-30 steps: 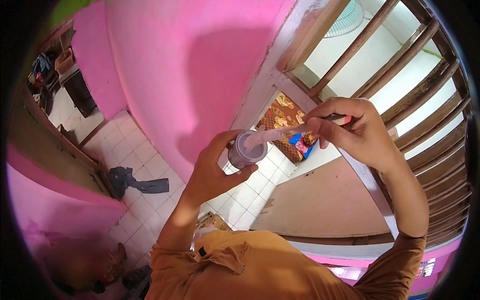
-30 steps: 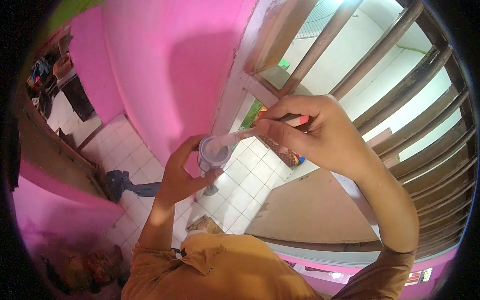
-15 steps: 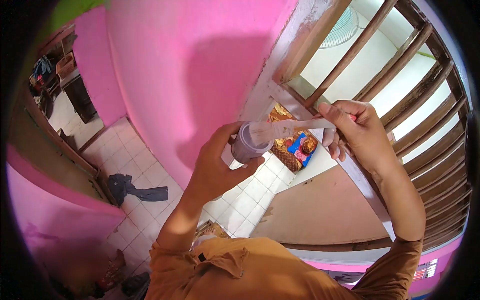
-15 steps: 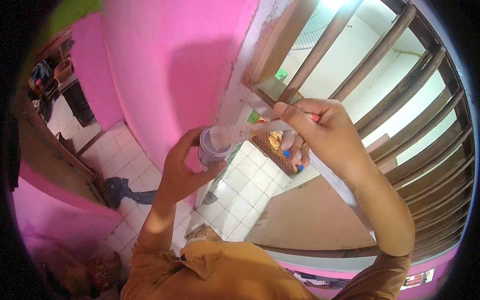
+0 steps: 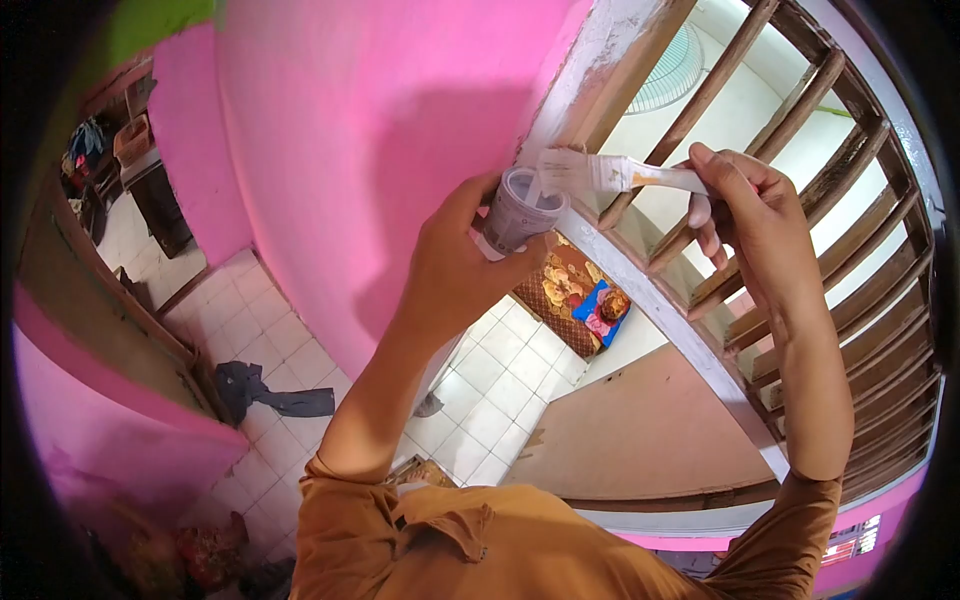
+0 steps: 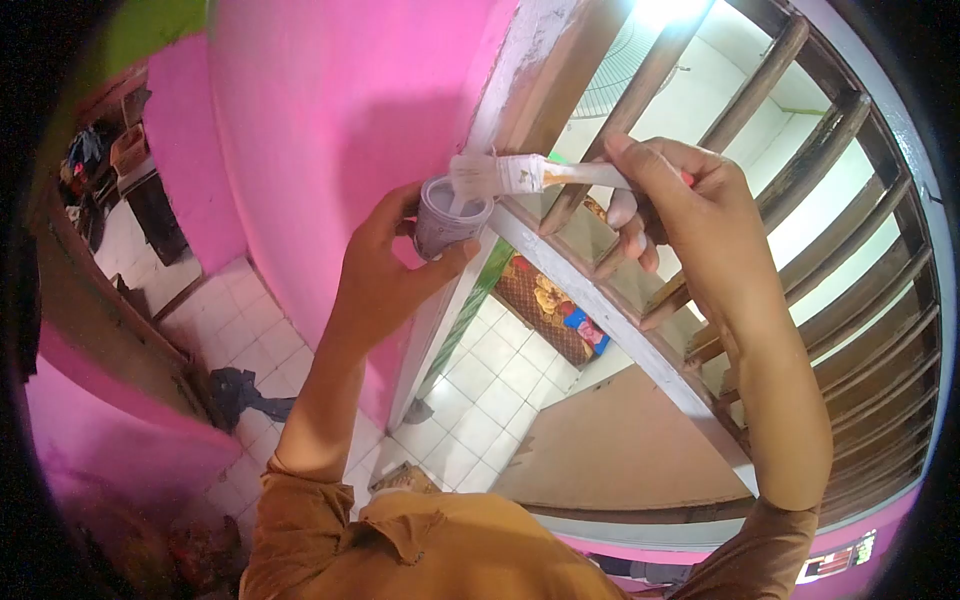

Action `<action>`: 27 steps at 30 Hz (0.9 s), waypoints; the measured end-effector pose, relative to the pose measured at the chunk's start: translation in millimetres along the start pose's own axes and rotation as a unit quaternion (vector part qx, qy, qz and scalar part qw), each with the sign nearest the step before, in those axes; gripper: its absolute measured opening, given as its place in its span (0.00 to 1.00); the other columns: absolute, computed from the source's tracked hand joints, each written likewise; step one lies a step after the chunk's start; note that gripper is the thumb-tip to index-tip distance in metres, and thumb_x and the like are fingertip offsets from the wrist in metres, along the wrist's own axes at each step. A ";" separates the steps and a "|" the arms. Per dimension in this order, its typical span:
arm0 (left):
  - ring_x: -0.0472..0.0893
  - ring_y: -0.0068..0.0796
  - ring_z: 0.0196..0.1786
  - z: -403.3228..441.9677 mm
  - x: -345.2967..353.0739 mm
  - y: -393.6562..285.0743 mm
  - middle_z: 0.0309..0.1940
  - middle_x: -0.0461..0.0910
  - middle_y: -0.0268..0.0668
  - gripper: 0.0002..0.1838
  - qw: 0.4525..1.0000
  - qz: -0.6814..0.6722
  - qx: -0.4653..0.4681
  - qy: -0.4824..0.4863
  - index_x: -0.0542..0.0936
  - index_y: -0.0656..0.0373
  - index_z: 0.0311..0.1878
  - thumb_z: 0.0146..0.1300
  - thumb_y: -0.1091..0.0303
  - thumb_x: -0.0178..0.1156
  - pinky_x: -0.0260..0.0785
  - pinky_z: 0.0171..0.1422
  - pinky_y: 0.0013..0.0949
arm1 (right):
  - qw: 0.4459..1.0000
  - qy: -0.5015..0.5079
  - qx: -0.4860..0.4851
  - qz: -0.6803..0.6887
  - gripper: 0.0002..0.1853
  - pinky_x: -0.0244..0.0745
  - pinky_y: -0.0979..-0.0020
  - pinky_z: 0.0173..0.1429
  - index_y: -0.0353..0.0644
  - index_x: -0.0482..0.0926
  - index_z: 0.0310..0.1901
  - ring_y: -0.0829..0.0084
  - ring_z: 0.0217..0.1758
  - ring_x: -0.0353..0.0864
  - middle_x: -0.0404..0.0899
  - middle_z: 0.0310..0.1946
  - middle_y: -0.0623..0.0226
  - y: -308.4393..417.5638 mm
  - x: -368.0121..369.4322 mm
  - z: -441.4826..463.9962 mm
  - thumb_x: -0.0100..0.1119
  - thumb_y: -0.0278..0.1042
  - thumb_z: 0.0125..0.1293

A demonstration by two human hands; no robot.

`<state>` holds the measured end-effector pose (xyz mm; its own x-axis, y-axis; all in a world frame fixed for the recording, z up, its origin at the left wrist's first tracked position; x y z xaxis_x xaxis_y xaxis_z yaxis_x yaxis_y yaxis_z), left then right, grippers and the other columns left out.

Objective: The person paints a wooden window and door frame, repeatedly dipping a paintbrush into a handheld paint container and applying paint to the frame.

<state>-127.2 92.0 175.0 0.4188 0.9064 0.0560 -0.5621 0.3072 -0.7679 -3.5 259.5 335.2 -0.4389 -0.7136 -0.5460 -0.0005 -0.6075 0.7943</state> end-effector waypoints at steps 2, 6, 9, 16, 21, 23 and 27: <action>0.83 0.32 0.54 3.4 3.4 -0.1 0.54 0.85 0.39 0.33 1.000 -0.005 0.001 0.004 0.78 0.62 0.66 0.59 0.63 0.79 0.76 0.60 0.37 | 1.000 -0.014 -0.006 0.006 0.19 0.63 0.78 0.21 0.34 0.86 0.42 0.82 0.19 0.74 0.80 0.22 0.72 -3.7 -2.2 6.0 0.62 0.46 0.78; 0.82 0.31 0.53 6.2 6.8 0.1 0.54 0.85 0.39 0.34 1.000 -0.008 -0.010 0.002 0.78 0.62 0.66 0.59 0.62 0.79 0.76 0.59 0.36 | 0.999 -0.033 -0.019 0.023 0.19 0.63 0.80 0.22 0.35 0.86 0.45 0.83 0.20 0.73 0.80 0.24 0.73 -4.0 -2.5 8.3 0.62 0.47 0.79; 0.82 0.30 0.52 7.5 6.4 -1.0 0.54 0.85 0.39 0.34 1.000 -0.011 -0.022 0.003 0.78 0.62 0.66 0.59 0.61 0.79 0.76 0.59 0.36 | 0.998 -0.040 -0.042 0.004 0.18 0.65 0.79 0.23 0.35 0.87 0.45 0.83 0.22 0.74 0.80 0.25 0.73 1.5 -5.0 12.7 0.63 0.45 0.78; 0.82 0.31 0.52 -0.2 4.0 10.9 0.53 0.85 0.39 0.34 0.998 0.051 -0.026 0.005 0.78 0.63 0.65 0.59 0.60 0.79 0.76 0.58 0.36 | 0.971 -0.084 -0.171 -0.143 0.15 0.71 0.76 0.31 0.34 0.87 0.44 0.82 0.30 0.79 0.82 0.29 0.72 23.9 -1.3 15.2 0.67 0.41 0.75; 0.82 0.31 0.52 -9.1 -3.0 9.0 0.53 0.85 0.39 0.34 0.998 0.053 -0.020 -0.002 0.78 0.63 0.66 0.59 0.61 0.79 0.76 0.59 0.36 | 0.890 -0.088 -0.375 -0.243 0.08 0.79 0.69 0.37 0.35 0.86 0.46 0.71 0.35 0.84 0.83 0.35 0.64 35.7 16.8 4.0 0.70 0.31 0.72; 0.83 0.32 0.53 -14.0 -3.9 7.9 0.53 0.85 0.39 0.34 0.998 0.052 -0.021 -0.003 0.77 0.64 0.66 0.59 0.62 0.79 0.76 0.60 0.36 | 0.765 -0.119 -0.482 -0.411 0.08 0.80 0.64 0.37 0.39 0.86 0.46 0.62 0.34 0.84 0.80 0.34 0.61 42.1 32.3 -8.7 0.72 0.29 0.68; 0.83 0.32 0.54 -28.1 -8.2 15.9 0.53 0.85 0.40 0.35 0.998 0.035 -0.045 -0.010 0.77 0.64 0.66 0.57 0.64 0.80 0.75 0.62 0.37 | 0.679 -0.157 -0.518 -0.496 0.11 0.79 0.60 0.36 0.43 0.85 0.48 0.60 0.35 0.83 0.76 0.35 0.63 45.6 29.7 -11.3 0.72 0.26 0.64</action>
Point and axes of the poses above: each hand's wrist, its own z-axis towards the middle knuckle, its own x-axis out of the palm, y = z × x, the point moved 7 cm from there along z, towards the middle knuckle
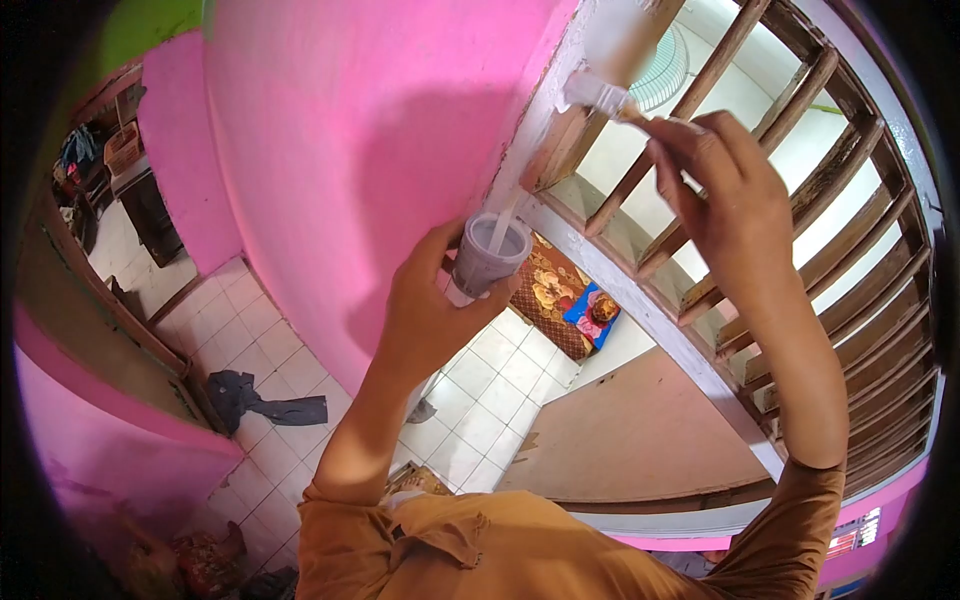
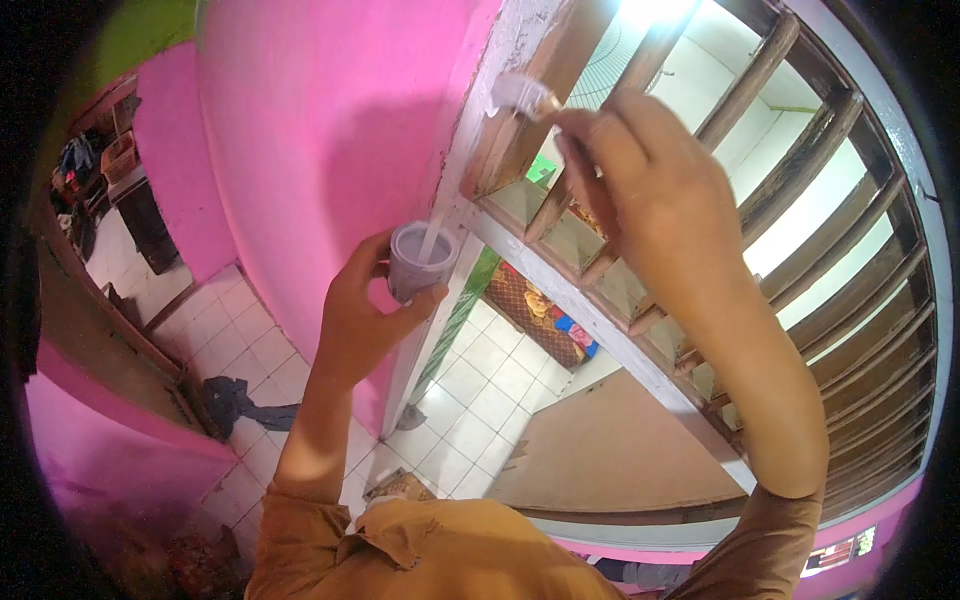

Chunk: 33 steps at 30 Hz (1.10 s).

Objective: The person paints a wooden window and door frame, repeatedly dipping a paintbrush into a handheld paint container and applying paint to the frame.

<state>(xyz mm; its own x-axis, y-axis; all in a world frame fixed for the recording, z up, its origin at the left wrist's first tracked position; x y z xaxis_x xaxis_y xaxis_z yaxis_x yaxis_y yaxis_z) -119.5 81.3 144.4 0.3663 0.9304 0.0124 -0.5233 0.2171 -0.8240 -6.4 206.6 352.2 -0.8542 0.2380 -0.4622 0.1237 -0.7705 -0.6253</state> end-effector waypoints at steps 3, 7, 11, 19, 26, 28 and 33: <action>0.83 0.32 0.55 -9.9 -4.3 2.6 0.53 0.86 0.40 0.35 1.000 0.029 -0.006 0.002 0.77 0.64 0.66 0.56 0.66 0.79 0.75 0.63 0.37 | 0.999 -0.033 0.011 -0.002 0.12 0.79 0.60 0.35 0.43 0.84 0.48 0.59 0.35 0.83 0.77 0.36 0.62 -6.6 -12.0 8.7 0.73 0.25 0.63; 0.83 0.32 0.55 -26.9 -11.0 7.9 0.53 0.86 0.40 0.35 0.999 0.039 -0.012 0.005 0.77 0.64 0.67 0.56 0.68 0.79 0.75 0.64 0.37 | 0.999 -0.014 -0.033 -0.009 0.11 0.79 0.61 0.35 0.43 0.83 0.45 0.62 0.36 0.83 0.77 0.37 0.63 12.4 -4.2 -1.0 0.74 0.28 0.62; 0.83 0.32 0.56 -40.3 -15.2 15.0 0.54 0.86 0.41 0.35 0.999 0.032 -0.011 -0.001 0.77 0.64 0.67 0.56 0.69 0.78 0.75 0.64 0.37 | 0.996 0.071 -0.037 0.036 0.10 0.81 0.62 0.34 0.43 0.83 0.46 0.64 0.37 0.83 0.76 0.39 0.65 30.4 15.5 -13.1 0.72 0.30 0.64; 0.82 0.34 0.52 -58.0 -23.6 19.7 0.51 0.85 0.42 0.34 1.000 0.025 -0.003 -0.015 0.77 0.65 0.64 0.55 0.67 0.80 0.74 0.59 0.39 | 0.999 -0.033 0.011 -0.018 0.12 0.79 0.62 0.35 0.43 0.82 0.45 0.61 0.35 0.82 0.77 0.35 0.63 -0.5 -16.8 14.7 0.73 0.25 0.61; 0.82 0.33 0.52 -70.6 -28.2 23.1 0.51 0.85 0.41 0.34 0.999 0.034 -0.019 -0.011 0.77 0.65 0.65 0.55 0.68 0.79 0.74 0.59 0.37 | 0.993 0.070 -0.063 0.068 0.12 0.79 0.62 0.32 0.37 0.82 0.42 0.63 0.34 0.82 0.75 0.33 0.61 47.4 27.5 -14.8 0.76 0.22 0.59; 0.82 0.32 0.52 -73.6 -30.1 21.7 0.51 0.85 0.41 0.34 0.999 0.039 -0.012 -0.004 0.77 0.65 0.65 0.55 0.69 0.79 0.74 0.60 0.37 | 0.995 0.070 -0.058 0.042 0.13 0.79 0.62 0.32 0.37 0.82 0.43 0.63 0.34 0.82 0.75 0.33 0.62 39.7 23.7 -15.4 0.76 0.22 0.59; 0.82 0.32 0.52 -79.1 -32.3 29.4 0.52 0.85 0.40 0.35 0.999 0.030 -0.026 -0.003 0.77 0.65 0.65 0.54 0.70 0.79 0.74 0.60 0.37 | 1.000 0.008 -0.022 -0.018 0.12 0.76 0.63 0.30 0.40 0.80 0.43 0.63 0.33 0.81 0.74 0.33 0.63 21.2 1.5 -2.0 0.74 0.26 0.60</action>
Point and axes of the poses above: each hand's wrist, its own z-axis towards the middle knuckle, its own x-axis out of the palm, y = z × x, the point moved 7 cm from there along z, towards the middle knuckle
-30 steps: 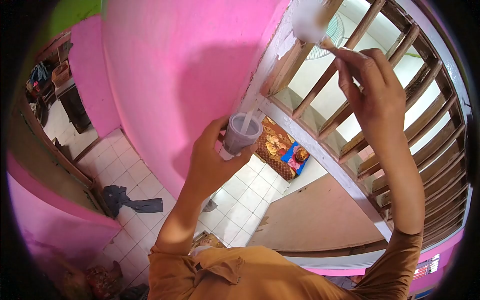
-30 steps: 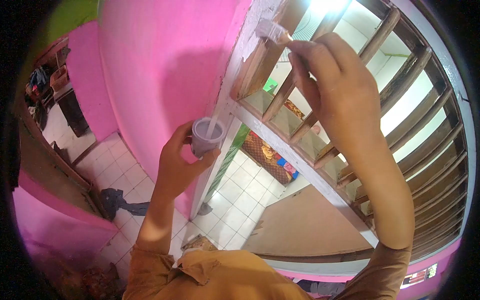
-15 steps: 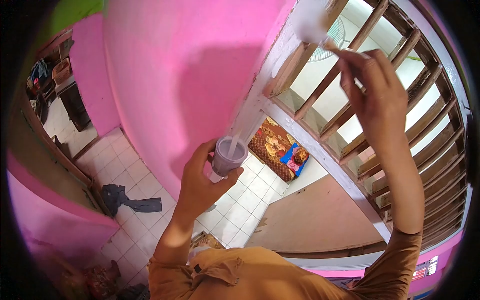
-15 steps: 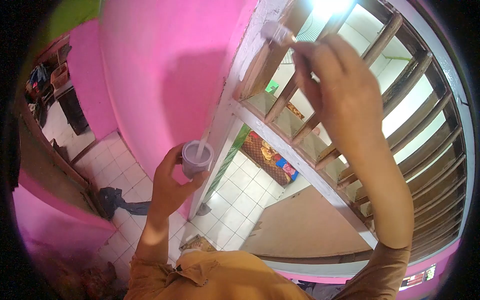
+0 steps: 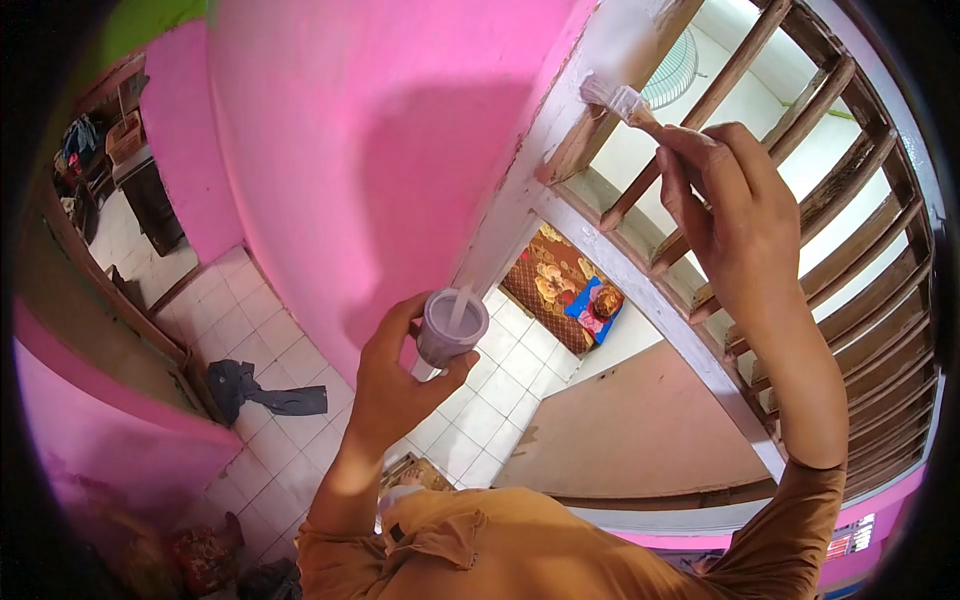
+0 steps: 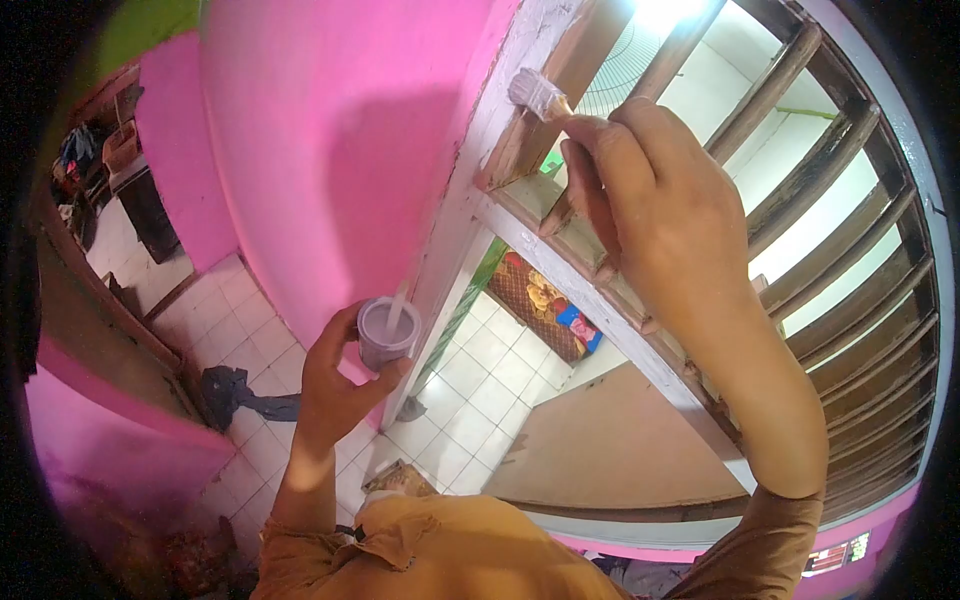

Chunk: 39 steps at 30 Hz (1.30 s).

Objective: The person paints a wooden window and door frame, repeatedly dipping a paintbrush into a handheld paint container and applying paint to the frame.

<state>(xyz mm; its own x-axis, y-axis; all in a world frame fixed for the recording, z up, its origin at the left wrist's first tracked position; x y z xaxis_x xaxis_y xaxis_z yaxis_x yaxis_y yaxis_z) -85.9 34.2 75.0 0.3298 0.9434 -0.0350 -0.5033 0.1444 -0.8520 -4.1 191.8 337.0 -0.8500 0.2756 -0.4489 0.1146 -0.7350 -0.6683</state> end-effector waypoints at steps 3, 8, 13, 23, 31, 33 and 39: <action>0.83 0.32 0.54 -1.4 0.7 -1.5 0.52 0.86 0.41 0.34 1.000 0.003 -0.007 0.008 0.77 0.65 0.66 0.55 0.71 0.78 0.74 0.62 0.37 | 0.998 0.027 -0.033 0.037 0.11 0.77 0.63 0.30 0.38 0.81 0.43 0.65 0.33 0.79 0.73 0.34 0.64 24.2 9.0 -11.5 0.72 0.25 0.61; 0.85 0.33 0.56 -3.8 4.0 -3.2 0.53 0.86 0.41 0.34 1.000 0.002 -0.018 0.023 0.77 0.65 0.66 0.55 0.72 0.77 0.75 0.64 0.37 | 0.990 0.083 -0.074 0.091 0.14 0.77 0.64 0.33 0.36 0.82 0.46 0.68 0.34 0.77 0.70 0.34 0.63 46.3 32.4 -28.2 0.70 0.27 0.59; 0.85 0.34 0.56 -2.7 0.4 -1.4 0.53 0.86 0.43 0.35 1.000 0.019 -0.010 0.020 0.77 0.66 0.66 0.54 0.72 0.78 0.75 0.64 0.37 | 0.999 0.023 -0.015 0.027 0.13 0.77 0.62 0.29 0.34 0.82 0.44 0.64 0.32 0.80 0.76 0.33 0.61 16.9 10.4 -12.0 0.75 0.20 0.59; 0.85 0.34 0.55 -5.4 1.4 -5.7 0.52 0.86 0.42 0.35 0.999 0.027 0.000 0.021 0.77 0.65 0.66 0.54 0.71 0.78 0.76 0.64 0.37 | 0.995 0.063 -0.040 0.071 0.14 0.78 0.61 0.31 0.36 0.84 0.44 0.62 0.32 0.80 0.75 0.36 0.61 27.6 23.1 -21.6 0.77 0.22 0.58; 0.84 0.34 0.57 -6.7 5.3 -4.0 0.52 0.86 0.42 0.34 1.000 0.013 -0.008 0.021 0.77 0.66 0.65 0.54 0.72 0.78 0.75 0.64 0.37 | 0.995 0.054 -0.055 0.060 0.12 0.80 0.63 0.31 0.34 0.83 0.43 0.62 0.33 0.83 0.78 0.35 0.59 30.1 11.9 -14.0 0.76 0.23 0.58; 0.84 0.34 0.56 -7.3 6.0 -6.0 0.52 0.86 0.42 0.34 1.000 0.015 -0.002 0.024 0.77 0.65 0.66 0.55 0.72 0.77 0.75 0.64 0.37 | 0.992 0.061 -0.078 0.072 0.14 0.81 0.63 0.31 0.34 0.82 0.42 0.61 0.34 0.83 0.78 0.35 0.59 34.5 16.2 -17.1 0.77 0.23 0.57; 0.81 0.31 0.53 -6.6 5.8 -6.7 0.52 0.84 0.40 0.34 1.000 -0.006 -0.002 0.020 0.77 0.63 0.65 0.54 0.72 0.79 0.73 0.62 0.36 | 0.999 0.039 -0.003 0.018 0.15 0.82 0.61 0.35 0.37 0.84 0.48 0.61 0.35 0.85 0.79 0.37 0.61 -2.7 -1.9 -1.9 0.74 0.20 0.60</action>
Point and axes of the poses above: each hand's wrist, its own z-axis towards the middle knuckle, its own x-axis out of the palm, y = z × x, the point moved 7 cm from there along z, towards the middle knuckle
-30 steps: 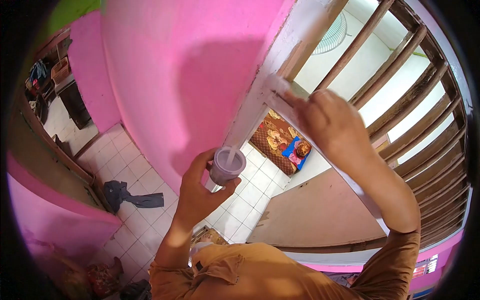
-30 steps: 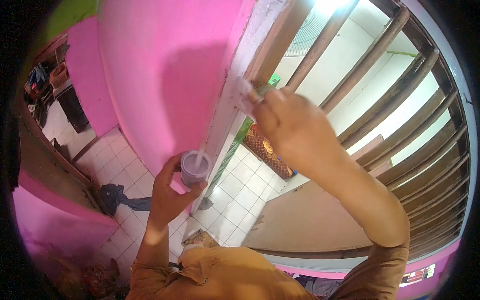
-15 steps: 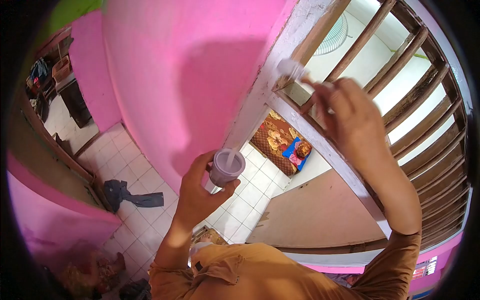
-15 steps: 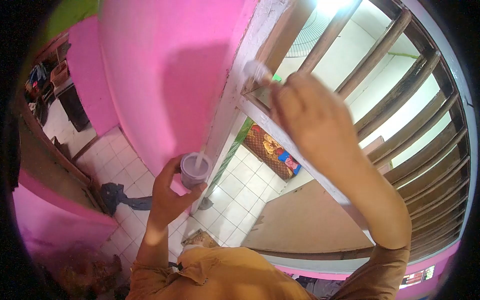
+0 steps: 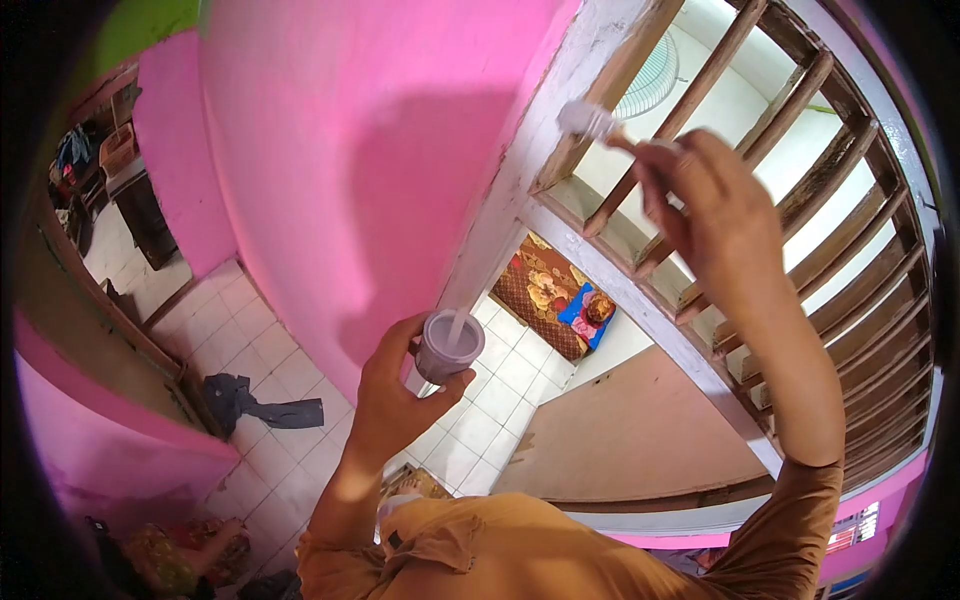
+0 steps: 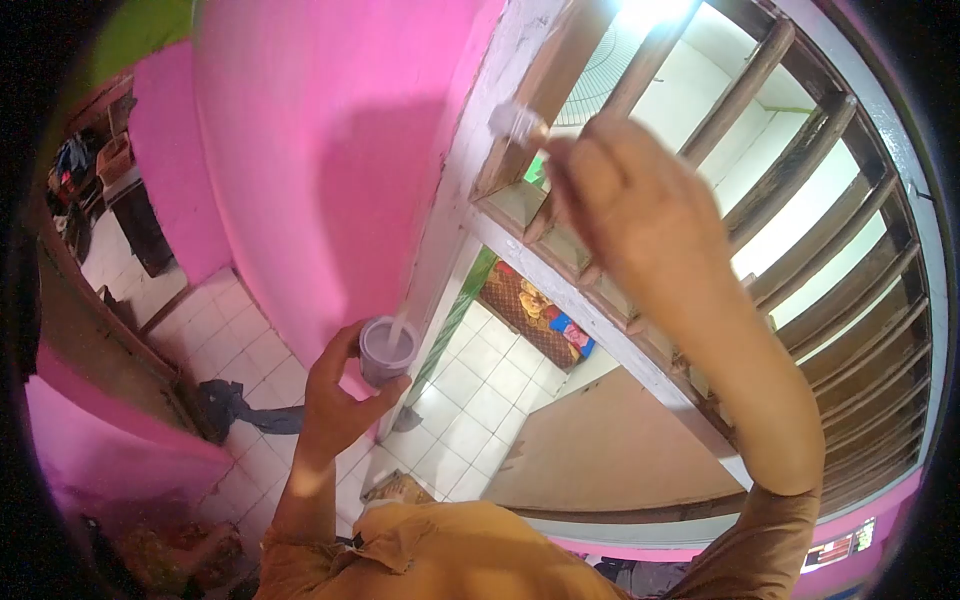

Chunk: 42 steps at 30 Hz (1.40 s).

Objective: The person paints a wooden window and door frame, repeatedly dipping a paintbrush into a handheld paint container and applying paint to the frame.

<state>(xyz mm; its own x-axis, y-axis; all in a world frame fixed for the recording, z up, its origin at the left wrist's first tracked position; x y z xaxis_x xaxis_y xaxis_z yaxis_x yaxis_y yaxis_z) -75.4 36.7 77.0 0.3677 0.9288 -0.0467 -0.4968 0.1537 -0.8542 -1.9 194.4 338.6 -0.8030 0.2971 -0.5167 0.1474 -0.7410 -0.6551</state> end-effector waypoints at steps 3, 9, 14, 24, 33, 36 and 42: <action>0.81 0.31 0.53 -1.5 2.0 1.2 0.52 0.84 0.40 0.34 1.000 -0.005 -0.001 0.002 0.77 0.64 0.65 0.54 0.72 0.78 0.73 0.62 0.36 | 0.999 -0.033 0.019 -0.016 0.13 0.81 0.59 0.39 0.44 0.81 0.47 0.58 0.38 0.83 0.79 0.38 0.63 -25.4 -21.0 14.1 0.73 0.26 0.62; 0.82 0.32 0.54 -2.3 2.7 -1.4 0.52 0.85 0.40 0.34 1.000 0.014 -0.002 0.005 0.77 0.64 0.65 0.54 0.72 0.78 0.74 0.62 0.37 | 0.988 -0.126 0.055 -0.067 0.10 0.79 0.69 0.37 0.42 0.87 0.51 0.70 0.37 0.86 0.84 0.39 0.66 -59.7 -58.8 32.3 0.72 0.27 0.69; 0.84 0.33 0.55 -2.5 2.2 -1.4 0.52 0.86 0.41 0.34 1.000 0.012 -0.008 0.008 0.78 0.65 0.65 0.54 0.71 0.78 0.75 0.63 0.37 | 0.991 -0.105 0.034 -0.082 0.13 0.80 0.56 0.40 0.46 0.82 0.47 0.57 0.37 0.83 0.80 0.38 0.63 -54.7 -42.3 32.4 0.72 0.28 0.63; 0.81 0.33 0.51 -4.6 0.4 2.5 0.51 0.83 0.40 0.33 1.000 0.011 -0.005 0.005 0.77 0.64 0.64 0.54 0.70 0.79 0.74 0.59 0.37 | 1.000 -0.020 -0.009 0.002 0.08 0.82 0.60 0.35 0.42 0.80 0.42 0.60 0.35 0.83 0.75 0.36 0.64 -12.0 -10.0 17.0 0.71 0.29 0.65; 0.81 0.35 0.51 -3.9 2.2 -2.7 0.51 0.84 0.42 0.33 1.000 0.014 0.008 0.001 0.78 0.65 0.63 0.55 0.69 0.79 0.74 0.59 0.38 | 0.990 -0.117 0.024 -0.077 0.08 0.81 0.65 0.39 0.40 0.83 0.49 0.65 0.37 0.89 0.83 0.39 0.63 -84.1 -65.6 62.9 0.69 0.27 0.70; 0.82 0.34 0.51 -4.1 2.3 -2.9 0.51 0.84 0.42 0.33 1.000 0.010 0.001 0.003 0.78 0.65 0.63 0.55 0.69 0.79 0.74 0.59 0.38 | 0.983 -0.137 0.056 -0.111 0.05 0.82 0.68 0.38 0.37 0.82 0.44 0.66 0.36 0.87 0.84 0.39 0.60 -81.4 -74.1 77.2 0.68 0.26 0.71; 0.82 0.34 0.51 -5.8 2.0 -1.1 0.51 0.84 0.42 0.33 1.000 0.004 -0.009 0.006 0.78 0.65 0.63 0.55 0.68 0.79 0.74 0.59 0.38 | 0.993 -0.088 -0.014 -0.084 0.11 0.84 0.64 0.43 0.40 0.83 0.49 0.60 0.41 0.89 0.83 0.40 0.61 -69.4 -52.8 66.3 0.70 0.25 0.67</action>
<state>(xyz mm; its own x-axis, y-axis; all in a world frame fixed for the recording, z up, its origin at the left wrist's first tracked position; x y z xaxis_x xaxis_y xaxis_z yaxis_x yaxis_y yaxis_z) -69.5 36.5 74.8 0.3730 0.9259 -0.0597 -0.4862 0.1402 -0.8625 -7.9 190.3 447.9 -0.9055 0.3030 -0.2971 0.0177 -0.6725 -0.7399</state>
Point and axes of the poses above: each hand's wrist, its own z-axis towards the middle knuckle, its own x-axis out of the palm, y = z × x, the point moved 7 cm from there along z, towards the middle knuckle
